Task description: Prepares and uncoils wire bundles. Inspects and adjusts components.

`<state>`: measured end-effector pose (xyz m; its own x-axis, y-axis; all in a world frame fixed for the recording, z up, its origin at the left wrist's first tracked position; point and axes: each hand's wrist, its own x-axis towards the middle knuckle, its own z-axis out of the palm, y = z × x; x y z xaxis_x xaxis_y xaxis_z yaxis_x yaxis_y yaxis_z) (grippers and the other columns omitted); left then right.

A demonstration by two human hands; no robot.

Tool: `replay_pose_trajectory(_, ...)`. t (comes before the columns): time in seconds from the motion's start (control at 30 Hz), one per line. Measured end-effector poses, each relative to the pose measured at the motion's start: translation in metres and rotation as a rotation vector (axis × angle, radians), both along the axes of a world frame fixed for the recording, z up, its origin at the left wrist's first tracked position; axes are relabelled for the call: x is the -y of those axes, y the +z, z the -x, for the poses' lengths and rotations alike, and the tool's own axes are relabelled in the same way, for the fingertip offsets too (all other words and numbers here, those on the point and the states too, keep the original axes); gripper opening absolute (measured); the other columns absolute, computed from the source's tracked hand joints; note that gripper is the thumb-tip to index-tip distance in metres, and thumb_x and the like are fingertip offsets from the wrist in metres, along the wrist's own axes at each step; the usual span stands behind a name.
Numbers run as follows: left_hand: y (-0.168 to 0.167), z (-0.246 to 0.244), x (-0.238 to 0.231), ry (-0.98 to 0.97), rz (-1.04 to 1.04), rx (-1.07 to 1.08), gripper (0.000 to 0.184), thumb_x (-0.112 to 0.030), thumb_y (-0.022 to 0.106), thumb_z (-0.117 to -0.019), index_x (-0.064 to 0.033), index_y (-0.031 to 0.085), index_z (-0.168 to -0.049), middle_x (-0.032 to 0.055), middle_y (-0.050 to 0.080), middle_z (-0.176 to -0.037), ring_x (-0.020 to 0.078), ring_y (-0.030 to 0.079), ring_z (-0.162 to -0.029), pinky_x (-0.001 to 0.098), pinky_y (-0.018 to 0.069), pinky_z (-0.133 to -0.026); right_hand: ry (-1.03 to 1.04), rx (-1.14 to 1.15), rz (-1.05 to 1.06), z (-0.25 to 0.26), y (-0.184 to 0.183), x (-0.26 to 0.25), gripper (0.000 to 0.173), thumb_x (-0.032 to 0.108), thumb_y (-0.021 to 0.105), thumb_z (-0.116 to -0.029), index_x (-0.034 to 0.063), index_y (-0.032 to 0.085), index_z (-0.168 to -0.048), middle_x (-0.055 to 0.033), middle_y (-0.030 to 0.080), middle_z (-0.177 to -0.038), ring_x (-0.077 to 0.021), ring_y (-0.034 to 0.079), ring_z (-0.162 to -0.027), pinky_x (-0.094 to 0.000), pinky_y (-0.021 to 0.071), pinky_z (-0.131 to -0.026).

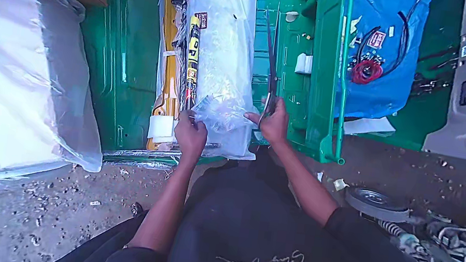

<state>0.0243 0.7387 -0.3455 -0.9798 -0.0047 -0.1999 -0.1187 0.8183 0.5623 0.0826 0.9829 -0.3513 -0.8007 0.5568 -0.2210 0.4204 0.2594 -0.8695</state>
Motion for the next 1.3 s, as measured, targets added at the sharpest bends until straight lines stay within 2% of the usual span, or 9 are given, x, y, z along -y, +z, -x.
replay_pose_trajectory(0.13, 0.016, -0.018, -0.003, 0.180, -0.106, -0.059, 0.031, -0.009, 0.062, -0.0909, -0.0046, 0.061, -0.122, 0.0122, 0.066, -0.093, 0.0225, 0.062, -0.069, 0.0455, 0.0538, -0.063, 0.272, 0.036, -0.016, 0.043, -0.007, -0.009, 0.036, 0.011, 0.079, -0.0791, 0.0048, 0.066, -0.112, -0.0100, 0.069, -0.090, -0.0235, 0.067, -0.076, -0.0472, 0.0566, -0.069)
replay_pose_trajectory(0.3, 0.038, -0.061, -0.010, 0.412, -0.446, -0.166, 0.044, -0.004, 0.071, -0.0842, -0.0075, 0.057, -0.126, 0.0049, 0.059, -0.097, 0.0124, 0.059, -0.069, 0.0317, 0.0553, -0.061, 0.380, -0.039, 0.092, 0.061, 0.016, -0.025, 0.030, 0.011, 0.076, -0.0831, 0.0039, 0.063, -0.109, -0.0071, 0.069, -0.086, -0.0180, 0.067, -0.072, -0.0401, 0.0575, -0.066)
replay_pose_trajectory(0.37, 0.043, -0.069, -0.013, 0.506, -0.648, -0.231, 0.045, 0.005, 0.069, -0.0820, -0.0062, 0.056, -0.124, 0.0046, 0.061, -0.103, 0.0147, 0.067, -0.078, 0.0356, 0.0627, -0.069, 0.411, -0.137, 0.201, 0.069, 0.029, -0.031, 0.028, 0.008, 0.078, -0.0821, 0.0032, 0.063, -0.105, -0.0061, 0.071, -0.087, -0.0151, 0.068, -0.072, -0.0347, 0.0592, -0.065)
replay_pose_trajectory(0.53, 0.053, -0.071, -0.016, 0.663, -1.078, -0.219, 0.050, 0.013, 0.053, -0.0902, -0.0103, 0.050, -0.134, 0.0053, 0.065, -0.106, 0.0193, 0.070, -0.079, 0.0423, 0.0640, -0.074, 0.509, -0.223, 0.385, 0.082, 0.052, -0.036, 0.027, 0.001, 0.080, -0.0826, 0.0005, 0.062, -0.102, -0.0094, 0.072, -0.087, -0.0163, 0.069, -0.071, -0.0315, 0.0602, -0.063)
replay_pose_trajectory(0.63, 0.063, -0.067, -0.014, 0.628, -1.114, -0.180, 0.049, 0.008, 0.051, -0.0967, -0.0105, 0.050, -0.142, 0.0094, 0.068, -0.113, 0.0168, 0.067, -0.070, 0.0324, 0.0602, -0.060, 0.541, -0.220, 0.402, 0.085, 0.057, -0.029, 0.026, 0.001, 0.080, -0.0831, -0.0001, 0.062, -0.102, -0.0101, 0.073, -0.087, -0.0160, 0.069, -0.071, -0.0306, 0.0596, -0.062)
replay_pose_trajectory(0.73, 0.074, -0.064, -0.008, 0.579, -1.181, -0.130, 0.054, 0.007, 0.049, -0.0986, -0.0109, 0.046, -0.149, 0.0127, 0.068, -0.129, 0.0143, 0.067, -0.069, 0.0259, 0.0553, -0.054, 0.547, -0.202, 0.413, 0.087, 0.064, -0.022, 0.026, 0.000, 0.080, -0.0832, -0.0007, 0.062, -0.102, -0.0107, 0.073, -0.088, -0.0159, 0.069, -0.070, -0.0297, 0.0591, -0.062)
replay_pose_trajectory(0.87, 0.080, -0.056, 0.009, 0.477, -1.261, -0.133, 0.058, 0.006, 0.049, -0.0979, -0.0101, 0.041, -0.153, 0.0128, 0.065, -0.134, 0.0131, 0.067, -0.076, 0.0257, 0.0561, -0.063, 0.541, -0.208, 0.407, 0.096, 0.072, -0.013, 0.026, -0.001, 0.080, -0.0836, -0.0013, 0.062, -0.102, -0.0112, 0.072, -0.088, -0.0159, 0.069, -0.072, -0.0291, 0.0595, -0.063)
replay_pose_trajectory(1.13, 0.110, 0.018, 0.022, 0.091, -1.053, -0.235, 0.053, 0.007, 0.051, -0.0970, -0.0034, 0.043, -0.149, 0.0111, 0.064, -0.133, 0.0182, 0.068, -0.090, 0.0343, 0.0587, -0.080, 0.536, -0.287, 0.372, 0.144, 0.091, 0.002, 0.025, -0.002, 0.079, -0.0831, -0.0021, 0.062, -0.102, -0.0114, 0.072, -0.086, -0.0159, 0.068, -0.068, -0.0290, 0.0588, -0.060)
replay_pose_trajectory(1.3, 0.128, 0.047, 0.018, 0.002, -1.028, -0.232, 0.050, 0.009, 0.052, -0.0962, -0.0016, 0.047, -0.145, 0.0123, 0.063, -0.135, 0.0197, 0.069, -0.091, 0.0348, 0.0606, -0.076, 0.504, -0.315, 0.361, 0.151, 0.111, 0.006, 0.025, -0.002, 0.079, -0.0838, -0.0015, 0.062, -0.102, -0.0105, 0.072, -0.087, -0.0156, 0.068, -0.068, -0.0288, 0.0585, -0.058)
